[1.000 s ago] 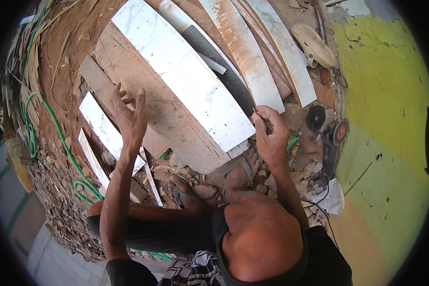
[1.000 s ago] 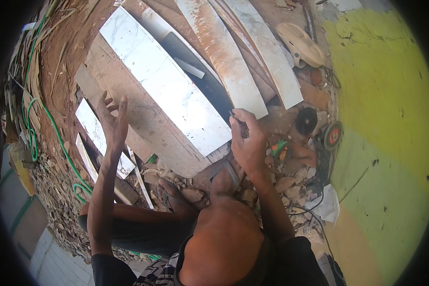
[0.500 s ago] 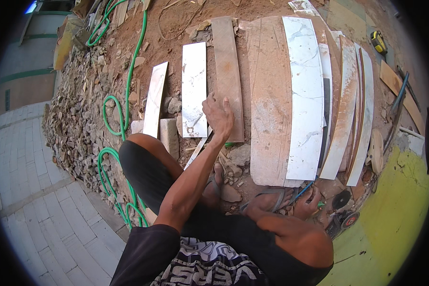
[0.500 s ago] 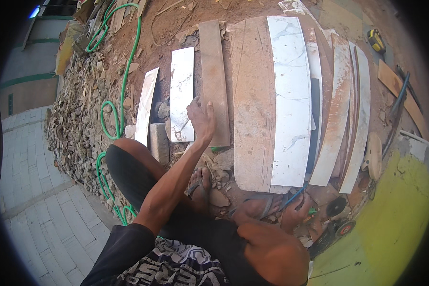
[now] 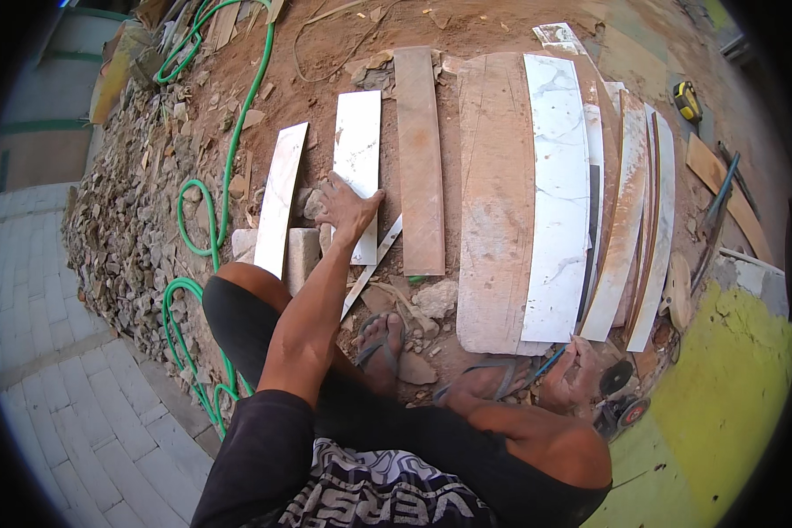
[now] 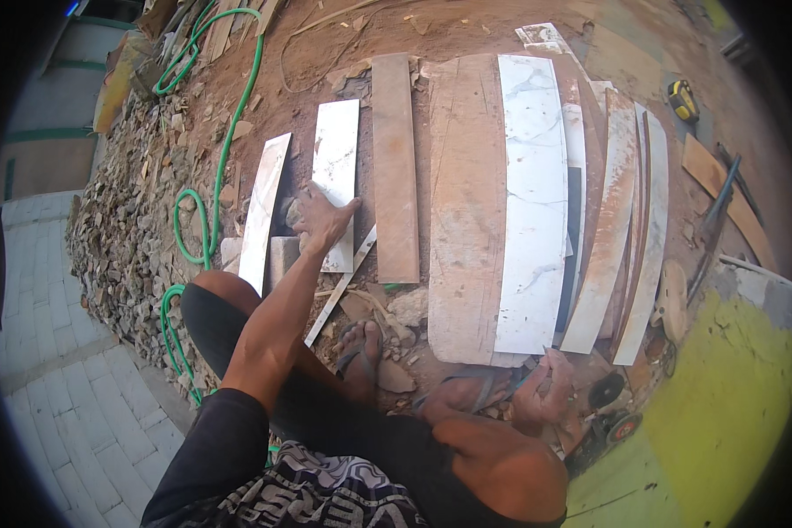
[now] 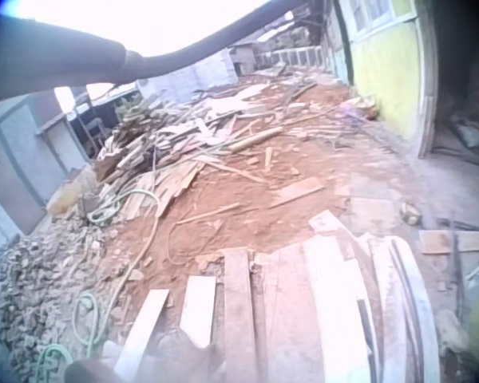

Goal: The person retrieves a white tile from a water-filled basin, then sits on the ground to measure and mark several rectangular tiles using a tape measure and a green marker. The person handles the tiles one at a time, marking measurements on their surfaces.

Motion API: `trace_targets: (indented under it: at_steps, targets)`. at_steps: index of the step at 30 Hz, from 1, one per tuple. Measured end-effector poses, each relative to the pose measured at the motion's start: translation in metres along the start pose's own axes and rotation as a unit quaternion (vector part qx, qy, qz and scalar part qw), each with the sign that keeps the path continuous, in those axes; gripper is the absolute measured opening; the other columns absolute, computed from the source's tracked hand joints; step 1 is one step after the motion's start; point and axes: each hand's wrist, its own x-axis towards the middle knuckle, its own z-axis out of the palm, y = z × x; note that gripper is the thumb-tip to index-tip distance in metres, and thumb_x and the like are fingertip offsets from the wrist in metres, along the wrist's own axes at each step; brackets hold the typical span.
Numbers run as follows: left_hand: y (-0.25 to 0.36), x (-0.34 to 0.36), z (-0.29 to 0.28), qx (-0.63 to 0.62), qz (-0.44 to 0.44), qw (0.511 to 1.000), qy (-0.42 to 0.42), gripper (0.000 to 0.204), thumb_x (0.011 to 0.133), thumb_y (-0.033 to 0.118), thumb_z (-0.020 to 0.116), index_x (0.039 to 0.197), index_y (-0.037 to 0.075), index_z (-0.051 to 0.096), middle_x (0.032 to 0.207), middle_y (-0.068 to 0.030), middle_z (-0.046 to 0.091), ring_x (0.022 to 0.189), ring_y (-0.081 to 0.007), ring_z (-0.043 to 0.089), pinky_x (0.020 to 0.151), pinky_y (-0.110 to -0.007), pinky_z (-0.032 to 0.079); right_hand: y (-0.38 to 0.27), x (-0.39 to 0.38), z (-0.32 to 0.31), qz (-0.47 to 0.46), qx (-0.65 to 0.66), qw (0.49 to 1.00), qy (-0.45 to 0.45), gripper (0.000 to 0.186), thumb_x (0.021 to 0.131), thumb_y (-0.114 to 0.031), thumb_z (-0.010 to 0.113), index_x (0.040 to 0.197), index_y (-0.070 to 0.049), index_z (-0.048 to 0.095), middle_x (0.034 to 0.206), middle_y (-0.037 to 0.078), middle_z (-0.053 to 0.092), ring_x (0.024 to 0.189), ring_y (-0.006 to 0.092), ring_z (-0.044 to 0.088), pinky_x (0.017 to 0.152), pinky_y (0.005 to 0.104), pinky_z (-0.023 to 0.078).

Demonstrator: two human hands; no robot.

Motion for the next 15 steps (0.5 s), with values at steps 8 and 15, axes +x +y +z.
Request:
trace_targets:
  at_steps: [8,15]
  targets:
    - [-0.007,0.006,0.004,-0.02,0.009,1.0,0.002,0.125,0.066,0.061,0.084,0.157,0.002,0.02,0.16,-0.0257,0.023,0.147,-0.0437,0.024,0.107,-0.076,0.026,-0.061,0.057,0.092,-0.248,0.12,0.91,-0.31,0.031,0.077,0.013,0.066,0.106,0.005,0.06,0.095,0.02,0.065,0.085,0.0346,0.066,0.074,0.0411,0.056]
    - [-0.009,0.004,-0.003,-0.064,-0.012,0.998,-0.018,0.119,0.071,0.059,0.083,0.157,0.005,0.021,0.154,-0.0259,0.033,0.144,-0.0449,0.026,0.107,-0.078,0.022,-0.081,0.029,0.163,-0.283,0.023,0.753,-0.594,0.021,0.082,-0.003,0.058,0.103,0.0,0.062,0.099,0.014,0.06,0.101,0.0311,0.06,0.081,0.0448,0.053]
